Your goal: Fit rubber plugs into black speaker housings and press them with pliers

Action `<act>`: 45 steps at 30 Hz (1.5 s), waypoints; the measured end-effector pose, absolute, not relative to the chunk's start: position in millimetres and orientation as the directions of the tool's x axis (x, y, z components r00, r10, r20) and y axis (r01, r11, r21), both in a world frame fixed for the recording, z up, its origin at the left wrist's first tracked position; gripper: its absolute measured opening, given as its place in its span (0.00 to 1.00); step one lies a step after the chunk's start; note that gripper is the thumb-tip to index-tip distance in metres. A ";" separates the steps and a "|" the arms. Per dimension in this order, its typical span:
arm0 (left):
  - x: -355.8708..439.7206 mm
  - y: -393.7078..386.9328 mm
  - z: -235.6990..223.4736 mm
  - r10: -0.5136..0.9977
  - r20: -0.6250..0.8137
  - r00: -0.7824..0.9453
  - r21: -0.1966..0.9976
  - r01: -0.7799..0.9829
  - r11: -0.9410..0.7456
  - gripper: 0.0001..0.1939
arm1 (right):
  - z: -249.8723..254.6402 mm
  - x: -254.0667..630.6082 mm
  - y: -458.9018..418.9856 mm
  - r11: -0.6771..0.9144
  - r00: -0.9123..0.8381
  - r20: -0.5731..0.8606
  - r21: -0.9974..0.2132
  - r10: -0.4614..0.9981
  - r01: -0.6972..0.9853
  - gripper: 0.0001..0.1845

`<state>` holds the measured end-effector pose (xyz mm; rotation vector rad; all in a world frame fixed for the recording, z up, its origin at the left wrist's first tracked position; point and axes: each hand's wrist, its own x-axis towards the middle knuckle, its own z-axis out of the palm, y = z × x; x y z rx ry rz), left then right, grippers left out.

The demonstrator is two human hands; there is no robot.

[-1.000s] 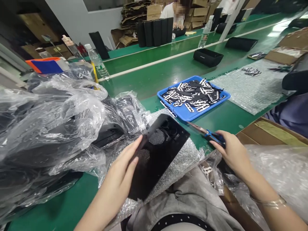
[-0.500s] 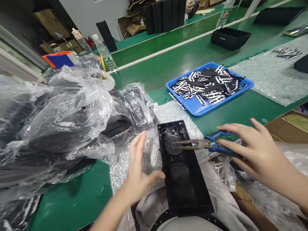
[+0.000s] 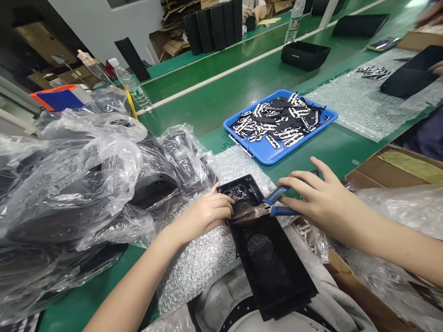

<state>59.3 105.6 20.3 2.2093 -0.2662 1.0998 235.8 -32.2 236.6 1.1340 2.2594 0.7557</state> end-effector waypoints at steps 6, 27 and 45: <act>55.4 96.5 27.6 0.054 0.736 0.675 0.496 -0.483 -0.722 0.07 | 245.3 244.5 -26.9 0.549 -0.544 -0.201 0.567 0.815 0.614 0.17; 67.7 90.4 15.5 0.104 0.767 0.633 0.548 -0.562 -0.620 0.07 | 264.4 259.7 -39.9 0.681 -0.536 -0.425 0.526 0.729 0.509 0.20; 59.8 88.3 17.2 0.100 0.796 0.597 0.523 -0.595 -0.610 0.22 | 270.1 229.7 -66.8 0.687 -0.548 -0.445 0.612 0.708 0.391 0.21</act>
